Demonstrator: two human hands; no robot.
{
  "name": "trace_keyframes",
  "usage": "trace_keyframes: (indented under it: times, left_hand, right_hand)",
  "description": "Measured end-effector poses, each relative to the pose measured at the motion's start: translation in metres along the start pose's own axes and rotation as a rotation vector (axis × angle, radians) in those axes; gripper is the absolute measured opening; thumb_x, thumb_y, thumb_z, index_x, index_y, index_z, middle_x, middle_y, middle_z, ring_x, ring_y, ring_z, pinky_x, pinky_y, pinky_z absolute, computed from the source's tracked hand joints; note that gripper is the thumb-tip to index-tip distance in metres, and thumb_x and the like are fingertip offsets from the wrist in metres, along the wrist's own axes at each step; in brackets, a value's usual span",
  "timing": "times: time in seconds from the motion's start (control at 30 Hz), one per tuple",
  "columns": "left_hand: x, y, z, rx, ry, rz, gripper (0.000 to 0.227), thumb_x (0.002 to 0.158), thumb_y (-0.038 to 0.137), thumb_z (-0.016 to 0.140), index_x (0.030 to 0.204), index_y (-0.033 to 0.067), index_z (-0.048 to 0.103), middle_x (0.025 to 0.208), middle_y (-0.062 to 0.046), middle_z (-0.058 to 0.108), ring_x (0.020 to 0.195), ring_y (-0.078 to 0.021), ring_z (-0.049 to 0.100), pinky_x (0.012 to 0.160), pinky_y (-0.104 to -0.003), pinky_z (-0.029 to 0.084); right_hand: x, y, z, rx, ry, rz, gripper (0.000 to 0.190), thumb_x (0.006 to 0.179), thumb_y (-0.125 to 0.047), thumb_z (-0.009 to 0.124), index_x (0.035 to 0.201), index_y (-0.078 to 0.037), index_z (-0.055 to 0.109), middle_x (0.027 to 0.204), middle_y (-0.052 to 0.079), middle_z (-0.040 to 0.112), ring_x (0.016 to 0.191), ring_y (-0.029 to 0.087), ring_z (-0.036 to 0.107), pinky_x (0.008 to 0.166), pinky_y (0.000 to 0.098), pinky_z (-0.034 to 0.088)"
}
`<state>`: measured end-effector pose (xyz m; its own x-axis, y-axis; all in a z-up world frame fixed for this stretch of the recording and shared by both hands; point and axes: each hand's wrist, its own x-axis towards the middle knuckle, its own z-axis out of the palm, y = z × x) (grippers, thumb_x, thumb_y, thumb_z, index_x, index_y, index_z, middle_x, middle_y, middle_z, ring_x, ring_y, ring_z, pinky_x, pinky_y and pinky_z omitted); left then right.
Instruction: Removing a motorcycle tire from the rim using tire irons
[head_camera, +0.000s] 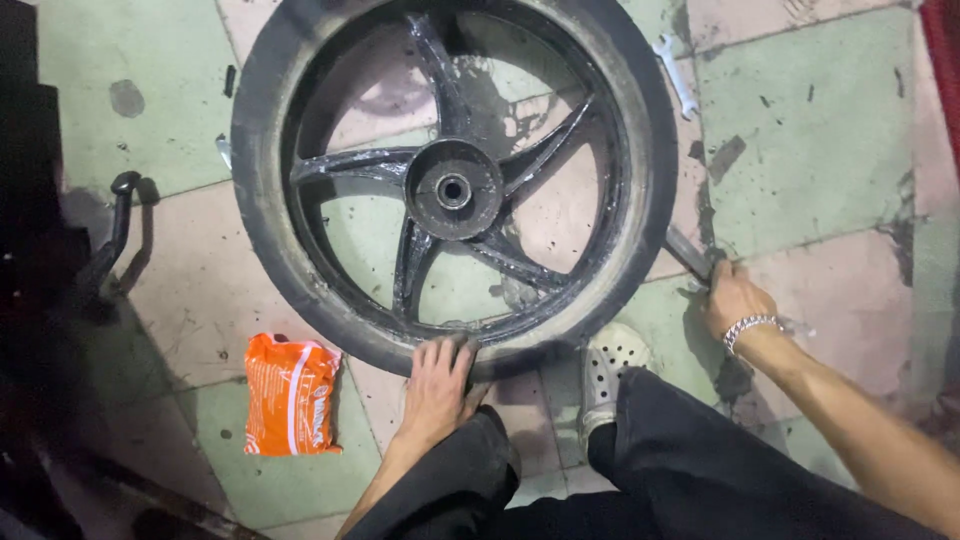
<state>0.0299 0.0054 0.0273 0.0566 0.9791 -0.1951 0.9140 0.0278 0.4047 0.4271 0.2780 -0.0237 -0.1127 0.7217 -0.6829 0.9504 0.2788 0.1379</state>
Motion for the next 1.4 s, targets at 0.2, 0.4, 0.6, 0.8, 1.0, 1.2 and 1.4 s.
trace_keyframes:
  times: [0.2,0.4,0.6,0.8,1.0,1.2,1.4]
  left_hand:
    - [-0.001,0.016,-0.003,0.123,0.164,0.083,0.064,0.093,0.048,0.07,0.143,0.0107,0.055,0.13,-0.014,0.06,0.114,-0.0302,0.057,0.096,-0.049,0.043]
    - [0.024,0.035,-0.038,-0.065,0.123,0.09,0.064,0.07,0.028,0.085,0.123,0.0014,0.061,0.111,-0.018,0.06,0.102,-0.0378,0.06,0.084,-0.051,0.047]
    - [0.035,0.032,-0.023,-0.191,-0.181,0.007,0.081,0.047,0.014,0.093,0.115,-0.0034,0.053,0.102,-0.02,0.056,0.096,-0.0385,0.057,0.081,-0.05,0.046]
    - [0.034,0.056,-0.07,-0.339,-0.272,0.087,0.074,0.059,0.041,0.085,0.116,0.0016,0.058,0.097,-0.016,0.06,0.09,-0.0344,0.06,0.08,-0.045,0.051]
    - [0.022,0.046,-0.077,-0.483,-0.394,-0.003,0.066,0.068,0.044,0.082,0.114,0.0021,0.062,0.105,-0.018,0.063,0.102,-0.0401,0.062,0.082,-0.048,0.056]
    - [0.011,0.042,-0.035,-0.244,-0.445,0.059,0.09,0.054,0.024,0.095,0.129,-0.0063,0.056,0.116,-0.026,0.066,0.112,-0.0415,0.062,0.097,-0.052,0.047]
    - [0.034,0.024,-0.08,-0.348,-0.419,0.044,0.106,0.052,0.048,0.092,0.135,-0.0039,0.052,0.12,-0.02,0.06,0.114,-0.0384,0.057,0.099,-0.054,0.04]
  right_hand:
    - [-0.086,-0.088,-0.093,-0.052,0.304,-0.196,0.088,0.085,-0.036,0.061,0.161,-0.006,0.029,0.152,0.028,0.044,0.129,0.037,0.051,0.108,0.0543,0.045]
    - [-0.116,-0.181,-0.077,0.024,0.143,-1.075,0.093,0.069,-0.038,0.084,0.148,-0.007,0.045,0.149,0.022,0.048,0.144,0.039,0.037,0.122,0.0572,0.02]
    - [-0.107,-0.205,-0.037,-0.09,0.082,-1.08,0.085,0.06,-0.033,0.091,0.133,-0.011,0.054,0.133,0.015,0.054,0.127,0.032,0.049,0.11,0.0498,0.033]
    - [-0.139,-0.197,-0.054,-0.047,-0.013,-1.057,0.08,0.057,-0.02,0.087,0.13,-0.01,0.057,0.128,0.013,0.062,0.124,0.033,0.056,0.107,0.0485,0.037]
    - [-0.155,-0.186,-0.073,-0.039,-0.01,-1.104,0.062,0.056,-0.019,0.079,0.114,-0.009,0.058,0.099,0.007,0.064,0.099,0.027,0.062,0.087,0.0392,0.048]
    - [-0.152,-0.179,-0.059,-0.036,0.016,-1.071,0.046,0.066,-0.016,0.073,0.11,-0.01,0.061,0.092,0.009,0.066,0.096,0.029,0.062,0.084,0.0424,0.048]
    - [-0.146,-0.178,-0.055,-0.054,0.051,-1.088,0.044,0.061,-0.013,0.067,0.105,-0.011,0.062,0.089,0.007,0.066,0.093,0.028,0.064,0.081,0.0393,0.05]
